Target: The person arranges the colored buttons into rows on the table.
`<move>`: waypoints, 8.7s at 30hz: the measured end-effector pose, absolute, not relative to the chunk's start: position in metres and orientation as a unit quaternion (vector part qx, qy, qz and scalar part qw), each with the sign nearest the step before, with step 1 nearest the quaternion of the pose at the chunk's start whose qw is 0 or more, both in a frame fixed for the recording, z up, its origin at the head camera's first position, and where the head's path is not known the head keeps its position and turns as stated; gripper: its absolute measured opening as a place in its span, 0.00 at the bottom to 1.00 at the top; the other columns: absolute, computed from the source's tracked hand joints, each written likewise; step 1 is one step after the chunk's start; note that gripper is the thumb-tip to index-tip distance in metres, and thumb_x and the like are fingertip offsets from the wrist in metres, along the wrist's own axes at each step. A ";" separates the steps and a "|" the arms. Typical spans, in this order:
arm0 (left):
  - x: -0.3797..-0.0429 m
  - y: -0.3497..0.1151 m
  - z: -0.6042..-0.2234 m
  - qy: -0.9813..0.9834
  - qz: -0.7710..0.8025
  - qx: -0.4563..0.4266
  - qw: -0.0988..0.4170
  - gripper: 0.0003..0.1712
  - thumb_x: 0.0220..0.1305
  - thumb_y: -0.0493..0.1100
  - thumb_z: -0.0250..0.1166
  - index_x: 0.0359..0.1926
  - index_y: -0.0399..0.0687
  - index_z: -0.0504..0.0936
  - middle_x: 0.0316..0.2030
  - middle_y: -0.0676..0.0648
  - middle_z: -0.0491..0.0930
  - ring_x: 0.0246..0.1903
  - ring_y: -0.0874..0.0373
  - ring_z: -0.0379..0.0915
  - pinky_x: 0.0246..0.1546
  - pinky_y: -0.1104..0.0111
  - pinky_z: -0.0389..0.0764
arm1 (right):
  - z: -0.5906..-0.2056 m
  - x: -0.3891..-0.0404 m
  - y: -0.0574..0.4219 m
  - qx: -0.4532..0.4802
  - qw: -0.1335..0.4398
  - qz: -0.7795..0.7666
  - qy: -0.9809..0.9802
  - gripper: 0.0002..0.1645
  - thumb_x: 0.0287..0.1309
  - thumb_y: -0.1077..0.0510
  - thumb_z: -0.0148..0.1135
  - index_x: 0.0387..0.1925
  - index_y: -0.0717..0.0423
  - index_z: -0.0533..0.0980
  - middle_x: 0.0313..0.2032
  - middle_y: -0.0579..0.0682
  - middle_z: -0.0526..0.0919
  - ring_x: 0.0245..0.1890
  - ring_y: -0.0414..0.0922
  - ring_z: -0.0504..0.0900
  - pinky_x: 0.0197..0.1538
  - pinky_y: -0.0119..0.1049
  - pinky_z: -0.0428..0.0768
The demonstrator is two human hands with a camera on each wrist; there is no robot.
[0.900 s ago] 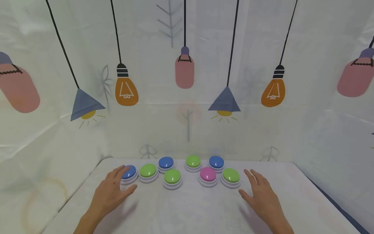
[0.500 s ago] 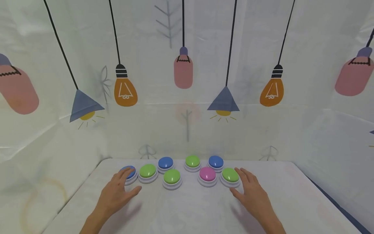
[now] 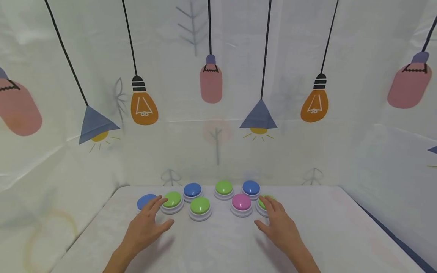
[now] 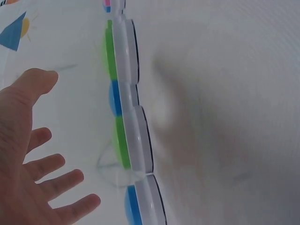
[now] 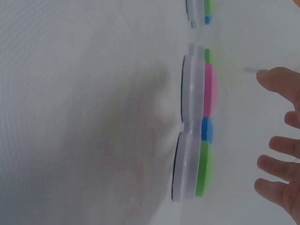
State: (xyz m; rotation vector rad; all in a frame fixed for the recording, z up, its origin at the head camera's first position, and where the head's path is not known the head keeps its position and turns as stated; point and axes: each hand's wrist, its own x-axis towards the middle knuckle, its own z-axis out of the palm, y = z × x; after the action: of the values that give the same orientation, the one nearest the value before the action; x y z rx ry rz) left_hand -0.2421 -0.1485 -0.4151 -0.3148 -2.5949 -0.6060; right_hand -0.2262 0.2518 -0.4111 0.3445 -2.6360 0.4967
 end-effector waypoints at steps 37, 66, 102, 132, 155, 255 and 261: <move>-0.280 -0.096 -0.437 -0.934 -0.170 -0.197 0.245 0.39 0.50 0.54 0.73 0.63 0.48 0.76 0.64 0.36 0.72 0.63 0.39 0.69 0.60 0.46 0.73 | -0.435 -0.288 0.129 0.232 0.138 0.254 -0.929 0.43 0.52 0.55 0.74 0.68 0.59 0.66 0.64 0.62 0.72 0.63 0.60 0.72 0.61 0.55 0.75; -0.295 -0.080 -0.442 -0.944 -0.069 -0.204 0.250 0.26 0.48 0.44 0.74 0.52 0.52 0.84 0.41 0.45 0.86 0.46 0.47 0.81 0.50 0.43 0.78 | -0.445 -0.312 0.092 0.226 0.058 0.235 -0.944 0.41 0.55 0.58 0.71 0.68 0.62 0.65 0.62 0.63 0.74 0.59 0.58 0.77 0.60 0.52 0.76; -0.289 -0.085 -0.430 -0.916 -0.092 -0.287 0.265 0.28 0.47 0.42 0.78 0.53 0.49 0.84 0.34 0.47 0.87 0.26 0.55 0.81 0.27 0.67 0.81 | -0.431 -0.297 0.104 0.237 0.070 0.223 -0.943 0.40 0.57 0.52 0.70 0.68 0.62 0.67 0.61 0.59 0.76 0.59 0.55 0.77 0.62 0.50 0.75; -0.240 -0.148 -0.419 -0.925 -0.091 -0.279 0.243 0.27 0.46 0.46 0.78 0.51 0.51 0.85 0.33 0.51 0.84 0.26 0.59 0.78 0.26 0.68 0.79 | -0.420 -0.258 0.051 0.278 0.062 0.197 -0.938 0.40 0.52 0.47 0.74 0.66 0.54 0.72 0.58 0.51 0.79 0.55 0.47 0.81 0.57 0.42 0.79; -0.223 -0.171 -0.425 -0.947 -0.093 -0.242 0.189 0.28 0.43 0.45 0.79 0.50 0.53 0.86 0.32 0.49 0.86 0.26 0.57 0.80 0.25 0.66 0.80 | -0.428 -0.249 0.025 0.292 0.048 0.163 -0.941 0.38 0.51 0.47 0.75 0.64 0.50 0.74 0.53 0.45 0.81 0.50 0.39 0.81 0.52 0.34 0.80; -0.306 0.030 -0.418 -0.941 -0.141 -0.277 0.133 0.41 0.52 0.55 0.75 0.66 0.50 0.74 0.64 0.39 0.73 0.62 0.47 0.72 0.47 0.49 0.83 | -0.443 -0.296 0.202 0.158 0.184 0.277 -0.930 0.42 0.46 0.64 0.75 0.64 0.67 0.70 0.64 0.69 0.70 0.63 0.66 0.69 0.65 0.59 0.69; -0.313 0.040 -0.425 -0.946 -0.138 -0.272 0.112 0.42 0.53 0.54 0.74 0.68 0.50 0.72 0.65 0.40 0.72 0.60 0.46 0.74 0.46 0.50 0.83 | -0.441 -0.298 0.204 0.151 0.160 0.271 -0.937 0.43 0.47 0.64 0.75 0.65 0.66 0.69 0.64 0.71 0.68 0.64 0.68 0.68 0.65 0.60 0.69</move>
State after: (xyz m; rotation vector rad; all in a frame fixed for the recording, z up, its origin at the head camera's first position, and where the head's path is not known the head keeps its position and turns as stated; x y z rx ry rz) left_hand -0.3134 0.0397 -0.4254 -0.7984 -2.7757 -0.4043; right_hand -0.2981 0.2039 -0.4408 0.4309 -2.6782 0.7737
